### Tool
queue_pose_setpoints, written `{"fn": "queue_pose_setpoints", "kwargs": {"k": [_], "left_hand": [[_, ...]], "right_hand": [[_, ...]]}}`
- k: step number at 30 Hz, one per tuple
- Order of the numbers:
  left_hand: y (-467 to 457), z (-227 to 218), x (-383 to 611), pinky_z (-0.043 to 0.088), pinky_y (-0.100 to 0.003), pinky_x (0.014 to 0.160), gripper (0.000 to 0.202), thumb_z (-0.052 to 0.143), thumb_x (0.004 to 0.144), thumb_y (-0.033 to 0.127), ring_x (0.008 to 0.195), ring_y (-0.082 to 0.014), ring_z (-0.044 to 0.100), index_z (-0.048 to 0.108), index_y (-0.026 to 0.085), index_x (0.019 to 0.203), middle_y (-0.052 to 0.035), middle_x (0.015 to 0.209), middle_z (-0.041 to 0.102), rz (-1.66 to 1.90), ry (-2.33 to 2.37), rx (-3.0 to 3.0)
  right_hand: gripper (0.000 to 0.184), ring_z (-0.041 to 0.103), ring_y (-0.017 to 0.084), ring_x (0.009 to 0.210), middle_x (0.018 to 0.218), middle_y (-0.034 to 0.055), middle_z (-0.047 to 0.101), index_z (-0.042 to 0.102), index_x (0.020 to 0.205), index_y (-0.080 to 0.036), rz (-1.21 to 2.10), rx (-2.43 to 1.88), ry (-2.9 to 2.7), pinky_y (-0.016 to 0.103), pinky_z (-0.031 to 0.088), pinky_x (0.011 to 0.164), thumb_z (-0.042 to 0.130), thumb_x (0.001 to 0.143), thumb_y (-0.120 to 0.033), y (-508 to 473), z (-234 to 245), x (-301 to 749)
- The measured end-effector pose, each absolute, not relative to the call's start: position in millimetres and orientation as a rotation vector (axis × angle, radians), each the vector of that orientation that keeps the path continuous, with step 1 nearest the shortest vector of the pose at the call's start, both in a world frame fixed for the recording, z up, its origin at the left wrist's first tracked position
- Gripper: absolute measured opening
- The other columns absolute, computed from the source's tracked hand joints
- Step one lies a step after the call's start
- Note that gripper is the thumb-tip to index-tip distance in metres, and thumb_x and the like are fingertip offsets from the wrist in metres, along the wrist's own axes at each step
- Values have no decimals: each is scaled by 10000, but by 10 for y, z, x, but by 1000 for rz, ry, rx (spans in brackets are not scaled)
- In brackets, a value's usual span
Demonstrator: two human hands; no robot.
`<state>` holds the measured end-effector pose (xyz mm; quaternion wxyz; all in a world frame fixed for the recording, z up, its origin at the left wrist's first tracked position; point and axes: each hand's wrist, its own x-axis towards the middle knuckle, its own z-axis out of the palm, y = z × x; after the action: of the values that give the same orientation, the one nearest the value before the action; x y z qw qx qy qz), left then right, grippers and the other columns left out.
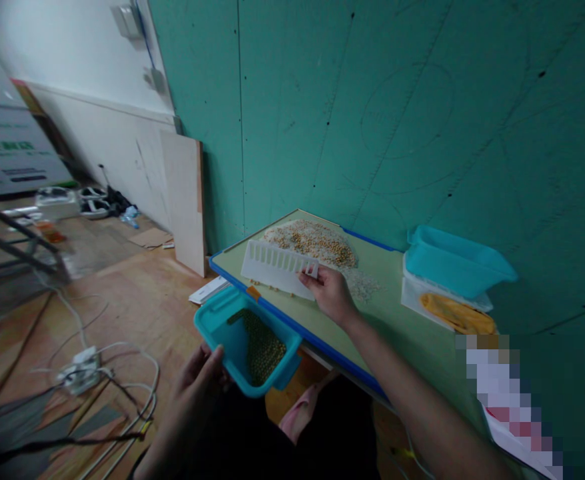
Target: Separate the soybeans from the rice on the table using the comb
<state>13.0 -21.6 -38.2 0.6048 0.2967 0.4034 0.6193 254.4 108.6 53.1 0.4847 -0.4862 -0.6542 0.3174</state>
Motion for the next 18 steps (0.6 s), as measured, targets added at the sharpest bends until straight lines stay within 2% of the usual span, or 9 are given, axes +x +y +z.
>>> {"fn": "queue_pose_setpoints", "kwargs": {"k": [7, 18], "left_hand": [[-216, -358, 120, 429, -200, 516, 288, 743, 820, 441, 537, -96, 533, 609, 189, 782, 38, 611, 587, 1432, 937, 687], [-232, -314, 140, 431, -208, 490, 347, 789, 756, 472, 503, -106, 545, 598, 183, 728, 34, 573, 593, 1484, 965, 661]], "right_hand": [[319, 714, 253, 825, 865, 70, 770, 743, 873, -178, 809, -1157, -1606, 381, 558, 772, 733, 750, -473, 1056, 543, 2520], [322, 711, 254, 785, 812, 67, 764, 738, 827, -164, 794, -1188, -1607, 368, 560, 737, 744, 738, -473, 833, 629, 2487]]}}
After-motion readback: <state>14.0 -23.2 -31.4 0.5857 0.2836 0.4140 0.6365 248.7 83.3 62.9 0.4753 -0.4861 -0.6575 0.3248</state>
